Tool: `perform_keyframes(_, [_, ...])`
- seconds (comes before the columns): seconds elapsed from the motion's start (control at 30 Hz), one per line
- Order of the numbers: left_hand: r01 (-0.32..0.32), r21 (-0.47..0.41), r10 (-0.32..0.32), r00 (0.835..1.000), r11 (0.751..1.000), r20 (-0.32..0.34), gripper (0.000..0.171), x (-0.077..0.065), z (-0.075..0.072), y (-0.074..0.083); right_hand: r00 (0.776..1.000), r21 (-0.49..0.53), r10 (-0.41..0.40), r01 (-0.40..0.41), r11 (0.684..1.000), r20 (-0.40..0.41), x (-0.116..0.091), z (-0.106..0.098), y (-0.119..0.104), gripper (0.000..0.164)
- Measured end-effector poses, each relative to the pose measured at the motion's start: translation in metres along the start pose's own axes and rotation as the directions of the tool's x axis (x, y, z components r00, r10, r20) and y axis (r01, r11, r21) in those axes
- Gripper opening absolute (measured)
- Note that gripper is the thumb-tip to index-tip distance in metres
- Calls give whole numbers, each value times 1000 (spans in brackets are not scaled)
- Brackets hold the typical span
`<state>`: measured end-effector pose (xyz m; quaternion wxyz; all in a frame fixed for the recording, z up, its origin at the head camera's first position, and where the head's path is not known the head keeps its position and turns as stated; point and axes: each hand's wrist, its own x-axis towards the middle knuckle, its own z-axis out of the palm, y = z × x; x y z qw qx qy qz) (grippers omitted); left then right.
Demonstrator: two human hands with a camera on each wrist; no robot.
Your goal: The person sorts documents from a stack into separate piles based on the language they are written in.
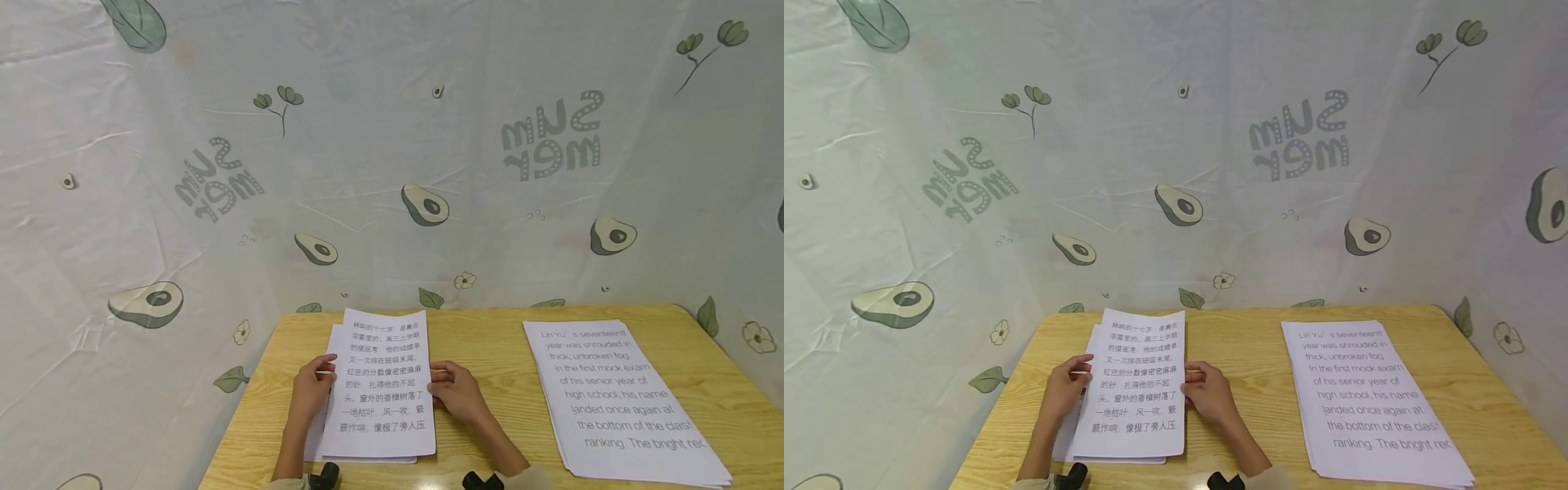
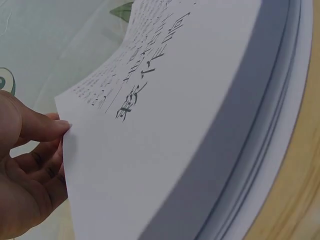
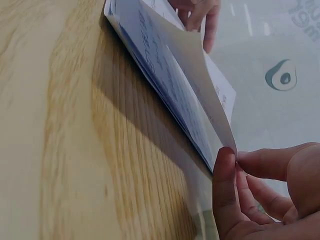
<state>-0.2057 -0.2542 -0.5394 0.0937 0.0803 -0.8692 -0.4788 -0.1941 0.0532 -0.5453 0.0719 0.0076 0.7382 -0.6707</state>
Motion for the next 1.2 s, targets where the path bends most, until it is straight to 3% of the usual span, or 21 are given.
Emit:
perform_keyframes(0.23, [21,-5,-21,1000,1000,-12,37,2,-10,-9,1000,12,-12,12,1000,11,2,16,-1,44])
perform_keyframes(0.5, [24,65,-23,1000,998,-18,37,1,-17,-16,1000,-31,-22,23,999,20,0,27,-1,42])
perform_keyframes(0.87, [37,99,-35,999,994,-23,34,-2,-16,-20,998,-83,-64,64,994,-2,-1,34,3,42])
perform_keyframes(1.03, [38,108,-36,999,993,-17,33,-3,-17,-20,994,-166,-109,106,980,-12,-2,34,6,38])
perform_keyframes(1.2, [33,146,-31,999,989,-19,33,-9,-24,-19,981,-297,-192,177,938,-20,-8,23,3,31])
